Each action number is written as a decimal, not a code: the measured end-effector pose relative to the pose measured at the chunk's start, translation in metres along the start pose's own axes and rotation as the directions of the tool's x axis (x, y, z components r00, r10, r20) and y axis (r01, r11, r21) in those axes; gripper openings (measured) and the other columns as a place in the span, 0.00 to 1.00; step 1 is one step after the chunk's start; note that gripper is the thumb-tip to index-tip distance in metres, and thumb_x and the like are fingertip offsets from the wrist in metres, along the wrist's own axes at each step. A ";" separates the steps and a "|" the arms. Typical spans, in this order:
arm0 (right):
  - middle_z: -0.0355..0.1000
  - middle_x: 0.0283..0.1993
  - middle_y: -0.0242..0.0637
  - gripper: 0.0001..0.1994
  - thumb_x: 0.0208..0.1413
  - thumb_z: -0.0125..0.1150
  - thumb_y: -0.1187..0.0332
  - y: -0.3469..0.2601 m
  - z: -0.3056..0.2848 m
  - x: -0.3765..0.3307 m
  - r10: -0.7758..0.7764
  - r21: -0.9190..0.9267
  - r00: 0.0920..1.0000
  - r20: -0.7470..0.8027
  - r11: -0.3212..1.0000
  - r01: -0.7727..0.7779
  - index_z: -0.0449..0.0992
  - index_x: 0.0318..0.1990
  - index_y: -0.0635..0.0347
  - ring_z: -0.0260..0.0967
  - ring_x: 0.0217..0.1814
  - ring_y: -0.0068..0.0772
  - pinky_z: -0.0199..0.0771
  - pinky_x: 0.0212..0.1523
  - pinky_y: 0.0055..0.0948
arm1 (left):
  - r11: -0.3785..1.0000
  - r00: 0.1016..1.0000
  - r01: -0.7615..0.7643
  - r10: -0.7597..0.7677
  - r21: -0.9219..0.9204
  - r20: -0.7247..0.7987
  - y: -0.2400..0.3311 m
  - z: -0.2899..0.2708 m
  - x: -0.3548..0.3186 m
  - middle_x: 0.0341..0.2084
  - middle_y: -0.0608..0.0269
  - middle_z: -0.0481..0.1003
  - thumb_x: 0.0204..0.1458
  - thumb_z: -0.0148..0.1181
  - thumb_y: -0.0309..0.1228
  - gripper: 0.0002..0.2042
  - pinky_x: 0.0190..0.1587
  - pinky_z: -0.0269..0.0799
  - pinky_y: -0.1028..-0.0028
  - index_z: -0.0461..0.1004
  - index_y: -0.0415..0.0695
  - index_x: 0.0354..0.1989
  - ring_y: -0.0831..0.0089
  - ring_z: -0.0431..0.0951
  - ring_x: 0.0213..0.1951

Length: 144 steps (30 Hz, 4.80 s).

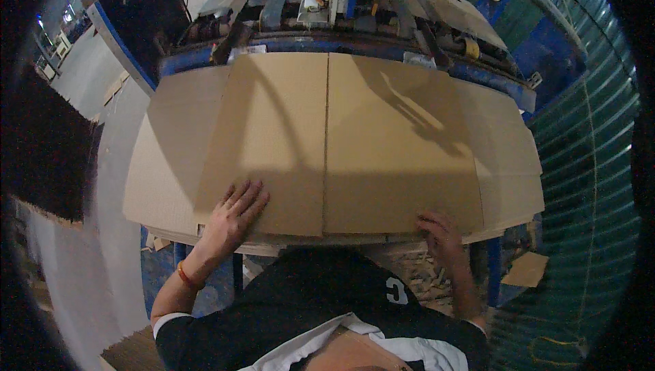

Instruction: The person repeatedly picks up flat cardboard sheets from a machine and stacks them on a growing pile. The person occasionally presses a button on the machine's control panel. The person continues stacking the cardboard sheets throughout the clip.

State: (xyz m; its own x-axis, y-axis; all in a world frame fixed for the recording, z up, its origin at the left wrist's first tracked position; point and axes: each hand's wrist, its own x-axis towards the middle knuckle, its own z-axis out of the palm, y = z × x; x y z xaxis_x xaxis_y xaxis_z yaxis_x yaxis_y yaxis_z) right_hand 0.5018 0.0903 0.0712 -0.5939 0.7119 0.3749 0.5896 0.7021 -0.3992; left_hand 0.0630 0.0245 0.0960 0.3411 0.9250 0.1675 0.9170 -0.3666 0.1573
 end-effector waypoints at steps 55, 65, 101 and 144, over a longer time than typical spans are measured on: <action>0.64 0.53 0.43 0.22 0.48 0.57 0.68 0.043 -0.096 -0.046 0.554 0.473 0.220 -0.803 0.817 -0.329 0.65 0.52 0.64 0.63 0.49 0.36 0.65 0.49 0.34 | 0.204 0.174 -0.160 -0.957 -0.966 -0.231 -0.116 -0.025 -0.132 0.41 0.56 0.69 0.46 0.55 0.26 0.17 0.47 0.66 0.68 0.66 0.35 0.45 0.66 0.71 0.42; 0.70 0.45 0.40 0.17 0.37 0.62 0.72 -0.011 -0.004 -0.036 0.157 -0.129 0.986 -0.056 0.978 -0.164 0.75 0.40 0.52 0.66 0.50 0.46 0.66 0.50 0.41 | 0.956 0.964 0.158 -0.204 -0.247 -0.172 0.004 -0.005 -0.024 0.57 0.55 0.61 0.34 0.52 0.15 0.31 0.60 0.54 0.60 0.64 0.44 0.55 0.56 0.59 0.59; 0.47 0.64 0.56 0.32 0.53 0.54 0.57 0.107 -0.045 -0.003 0.500 -0.148 0.465 -0.731 0.549 -0.823 0.54 0.59 0.69 0.42 0.67 0.54 0.43 0.65 0.44 | 0.323 -0.059 0.883 -0.643 -0.340 -0.764 -0.164 0.022 -0.046 0.41 0.40 0.69 0.46 0.61 0.42 0.26 0.45 0.65 0.61 0.67 0.34 0.46 0.50 0.70 0.41; 0.63 0.56 0.34 0.20 0.43 0.62 0.61 -0.017 -0.009 0.003 0.040 -0.276 0.978 0.207 0.961 0.019 0.72 0.47 0.48 0.55 0.61 0.42 0.55 0.59 0.45 | 0.997 0.994 0.071 -0.070 -0.009 0.079 0.014 -0.006 -0.001 0.59 0.52 0.56 0.44 0.48 0.22 0.27 0.62 0.46 0.56 0.59 0.42 0.58 0.53 0.53 0.61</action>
State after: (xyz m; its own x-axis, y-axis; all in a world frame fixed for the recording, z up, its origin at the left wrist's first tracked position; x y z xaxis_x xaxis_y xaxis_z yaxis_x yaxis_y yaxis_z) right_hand 0.4954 0.0805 0.0864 -0.6699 0.7209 0.1774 0.7067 0.6924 -0.1452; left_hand 0.0746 0.0182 0.1039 0.2910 0.9535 0.0791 0.9371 -0.3007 0.1774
